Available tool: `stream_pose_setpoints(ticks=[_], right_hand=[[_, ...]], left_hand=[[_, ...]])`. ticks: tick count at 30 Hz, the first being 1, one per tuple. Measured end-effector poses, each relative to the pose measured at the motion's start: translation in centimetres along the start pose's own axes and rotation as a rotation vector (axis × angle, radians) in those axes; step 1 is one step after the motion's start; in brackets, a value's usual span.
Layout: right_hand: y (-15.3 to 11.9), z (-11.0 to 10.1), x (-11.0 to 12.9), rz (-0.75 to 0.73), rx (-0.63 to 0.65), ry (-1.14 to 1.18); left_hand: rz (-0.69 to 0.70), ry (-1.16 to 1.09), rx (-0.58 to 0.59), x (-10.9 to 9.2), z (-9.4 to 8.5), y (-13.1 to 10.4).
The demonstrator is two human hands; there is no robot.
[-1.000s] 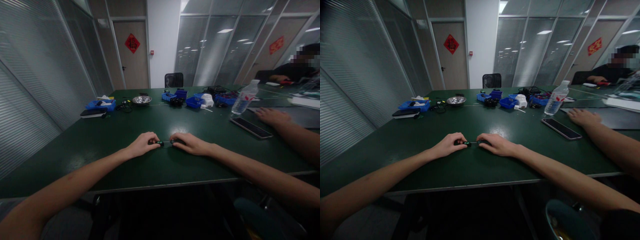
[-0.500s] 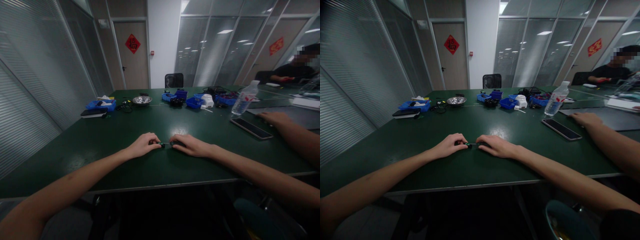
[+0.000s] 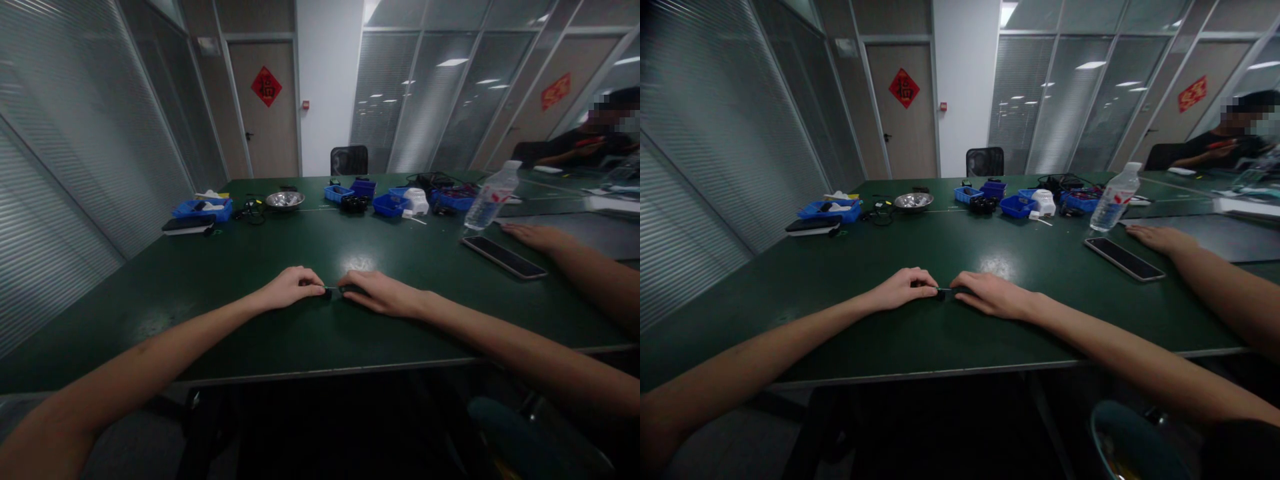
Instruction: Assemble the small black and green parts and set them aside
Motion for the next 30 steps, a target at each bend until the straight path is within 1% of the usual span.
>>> stream_pose_setpoints(ticks=[6,12,15,17,20,23,30], right_hand=[[0.1,0.0,0.3,0.004,0.0,0.023],[0.2,0.1,0.2,0.023,-0.023,0.097],[0.2,0.2,0.1,0.03,-0.034,0.114],[0.2,0.2,0.1,0.037,-0.036,0.103],[0.3,0.3,0.3,0.04,-0.03,0.084],[0.4,0.5,0.5,0.022,-0.011,0.06],[0.6,0.7,0.1,0.015,-0.033,0.053]], left_hand=[[0.003,-0.033,-0.073,-0.3,0.3,-0.2],[0.052,-0.044,-0.095,-0.9,0.4,-0.4],[0.057,-0.049,-0.098,-0.8,0.4,-0.4],[0.037,-0.049,-0.091,-0.7,0.3,-0.3],[0.022,-0.031,-0.042,-0.7,0.4,0.1],[0.06,0.008,0.009,-1.0,0.8,0.6],[0.031,0.016,-0.044,-1.2,1.0,0.6]])
Point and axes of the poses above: each hand's wrist, its own y-axis towards the middle knuckle, its own z-axis out of the palm, x = y × z, the point moved 4 cm from there along y, towards the middle knuckle, and after that the axes turned 11 degrees about x, right-handed, at the moved point
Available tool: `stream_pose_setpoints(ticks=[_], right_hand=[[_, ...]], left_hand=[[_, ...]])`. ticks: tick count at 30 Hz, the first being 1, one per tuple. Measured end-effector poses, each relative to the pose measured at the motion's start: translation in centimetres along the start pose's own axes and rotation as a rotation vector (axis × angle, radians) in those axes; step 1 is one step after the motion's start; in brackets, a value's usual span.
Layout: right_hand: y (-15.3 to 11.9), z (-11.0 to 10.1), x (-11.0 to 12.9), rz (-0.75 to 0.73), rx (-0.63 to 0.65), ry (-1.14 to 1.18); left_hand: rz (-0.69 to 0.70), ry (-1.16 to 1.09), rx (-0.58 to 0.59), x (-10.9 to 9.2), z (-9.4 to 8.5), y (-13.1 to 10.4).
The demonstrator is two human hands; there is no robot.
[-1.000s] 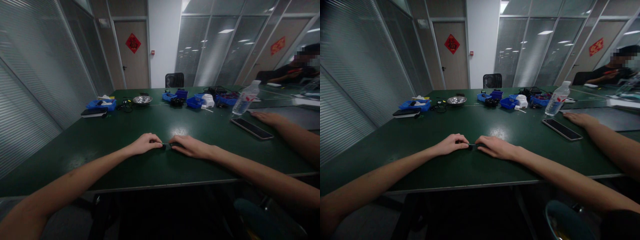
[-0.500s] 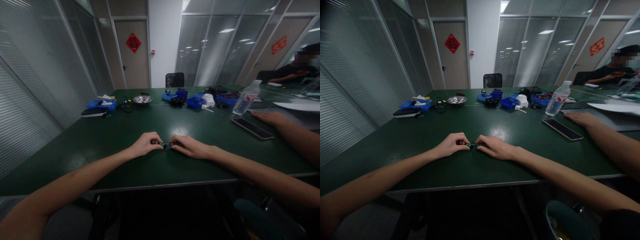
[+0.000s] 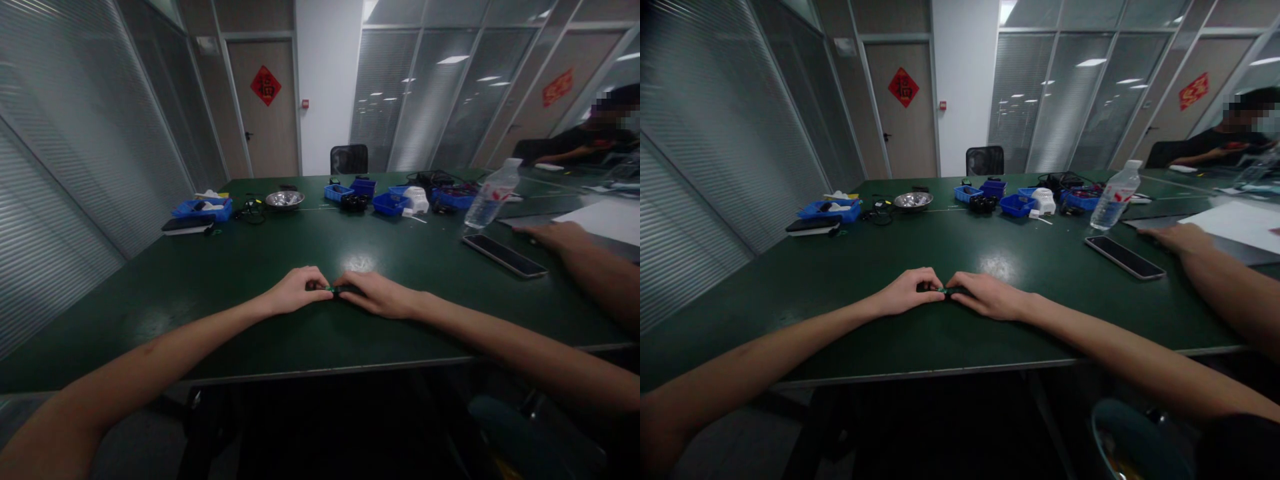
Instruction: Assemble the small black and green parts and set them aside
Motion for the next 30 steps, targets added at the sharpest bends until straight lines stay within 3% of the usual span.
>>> stream_pose_setpoints(ticks=[15,30], right_hand=[[-0.3,-0.9,-0.2,0.056,-0.038,-0.009],[-0.7,-1.2,-0.6,0.018,-0.121,0.024]], left_hand=[[-0.032,0.031,-0.104,-0.1,-0.3,-0.6],[-0.1,0.113,-0.103,0.2,-0.5,-0.8]])
Point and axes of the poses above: each hand's wrist, its own y-axis towards the middle knuckle, its own z-axis out of the palm, x = y × z, the point moved 4 cm from there along y, towards the middle knuckle, and after that the axes turned 11 degrees about x, right-handed, at the moved point
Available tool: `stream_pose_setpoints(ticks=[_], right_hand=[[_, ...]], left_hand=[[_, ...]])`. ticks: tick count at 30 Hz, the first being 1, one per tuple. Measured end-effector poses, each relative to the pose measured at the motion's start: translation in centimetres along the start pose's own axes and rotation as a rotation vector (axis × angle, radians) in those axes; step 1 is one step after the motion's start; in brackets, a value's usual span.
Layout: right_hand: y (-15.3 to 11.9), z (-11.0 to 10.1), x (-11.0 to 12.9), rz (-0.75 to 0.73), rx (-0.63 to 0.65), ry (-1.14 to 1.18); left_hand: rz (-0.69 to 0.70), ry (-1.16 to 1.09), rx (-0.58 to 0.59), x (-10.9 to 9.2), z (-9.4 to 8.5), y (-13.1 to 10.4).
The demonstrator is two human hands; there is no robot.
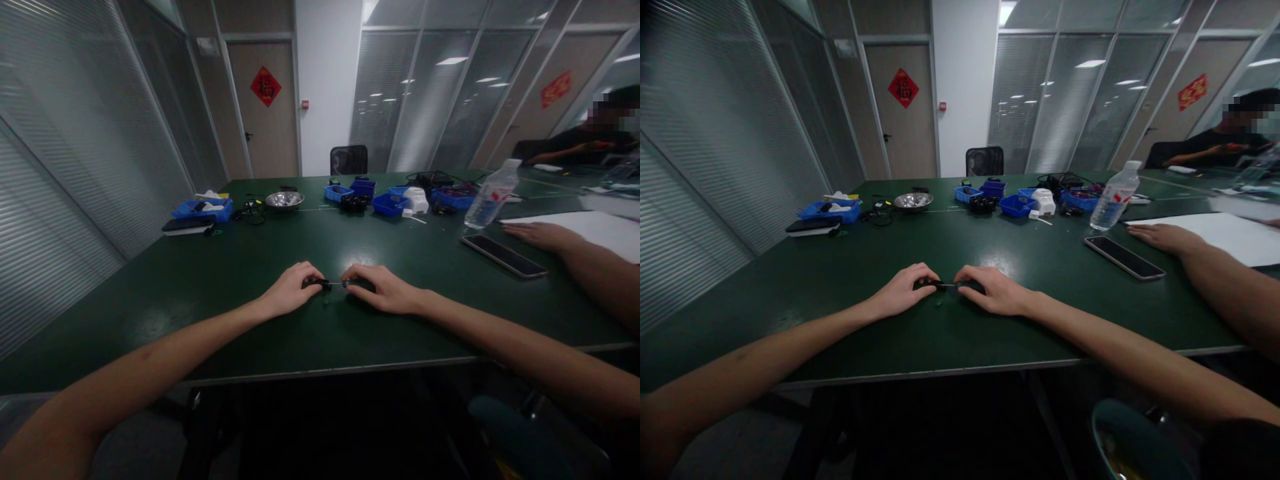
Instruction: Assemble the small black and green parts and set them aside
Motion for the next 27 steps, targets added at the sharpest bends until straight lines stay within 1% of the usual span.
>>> stream_pose_setpoints(ticks=[4,9,15,27], right_hand=[[-0.01,-0.02,-0.16,-0.008,-0.003,-0.015],[0.05,-0.1,-0.29,0.021,-0.004,-0.055],[0.11,-0.08,-0.5,0.04,0.012,-0.053],[0.06,0.04,-0.83,0.046,-0.001,-0.071]], left_hand=[[0.007,-0.008,0.007,0.05,-0.05,-0.03],[0.022,-0.008,0.016,0.02,-0.13,-0.11],[0.028,0.011,0.013,-0.04,-0.05,-0.17],[0.058,0.02,0.016,0.14,0.07,-0.19]])
Point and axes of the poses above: each hand's wrist, its own y-axis towards the middle knuckle, its own z-axis out of the palm, x = y × z, the point moved 4 cm from there along y, towards the middle knuckle, and after that the axes turned 11 degrees about x, right-handed, at the moved point
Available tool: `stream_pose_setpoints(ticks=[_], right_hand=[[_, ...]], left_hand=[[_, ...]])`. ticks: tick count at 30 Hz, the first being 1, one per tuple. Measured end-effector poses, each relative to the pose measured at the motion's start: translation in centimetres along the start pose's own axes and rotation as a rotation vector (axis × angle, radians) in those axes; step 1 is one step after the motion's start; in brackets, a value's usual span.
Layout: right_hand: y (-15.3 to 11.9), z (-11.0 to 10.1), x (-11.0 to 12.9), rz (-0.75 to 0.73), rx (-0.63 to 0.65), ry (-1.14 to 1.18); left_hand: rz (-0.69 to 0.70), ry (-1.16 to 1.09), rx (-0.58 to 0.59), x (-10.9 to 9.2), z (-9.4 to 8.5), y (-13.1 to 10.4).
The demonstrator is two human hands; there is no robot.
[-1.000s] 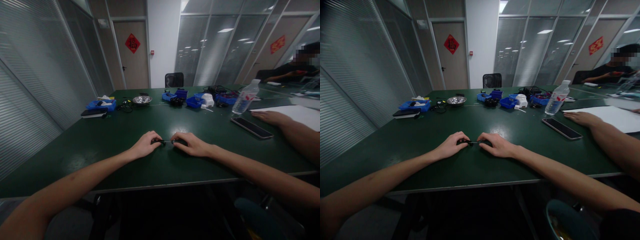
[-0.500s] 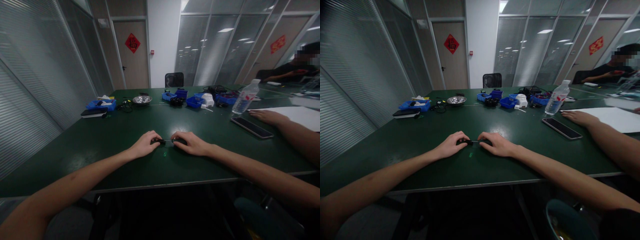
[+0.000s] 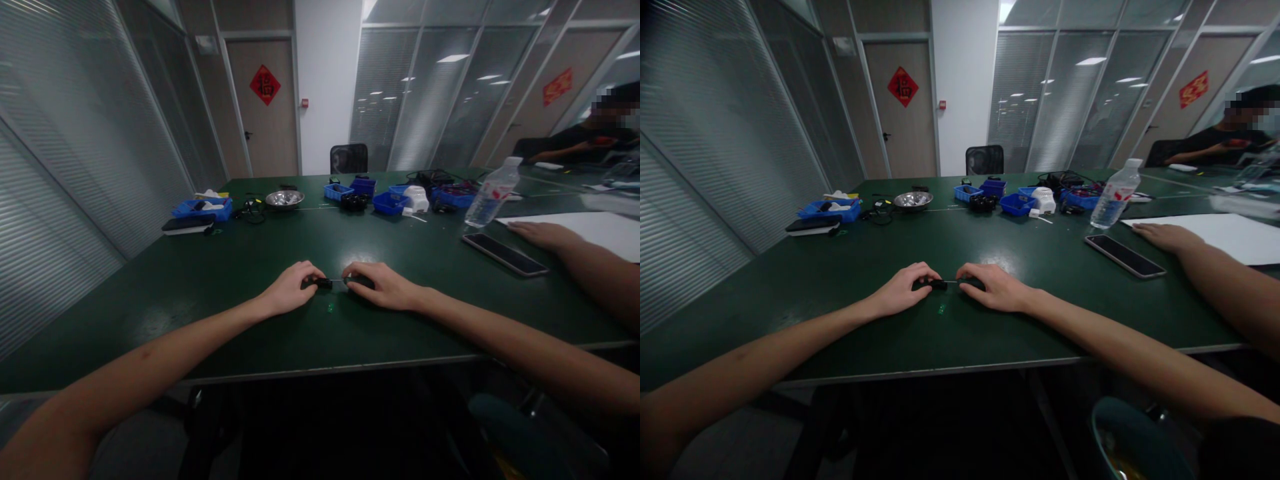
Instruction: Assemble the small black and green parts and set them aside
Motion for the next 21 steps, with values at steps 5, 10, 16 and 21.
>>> stream_pose_setpoints(ticks=[5,10,16,21], right_hand=[[0.0,-0.1,0.1,0.007,0.0,-0.01],[0.0,-0.2,0.4,0.006,0.011,-0.01],[0.1,-0.3,0.4,0.007,0.013,-0.008],[0.0,-0.3,0.6,0.004,0.013,-0.012]], left_hand=[[0.003,0.012,-0.007,0.0,0.0,0.0],[0.003,0.007,0.007,0.1,0.0,0.0],[-0.008,0.018,0.011,-0.3,-0.1,-0.1],[0.042,0.046,0.04,-1.1,0.0,-0.3]])
Point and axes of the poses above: each hand's wrist, its own y-axis towards the middle knuckle, its own z-axis out of the palm, x = y × z, the point moved 4 cm from there along y, towards the middle knuckle, and after that the axes turned 11 degrees about x, right-handed, at the moved point
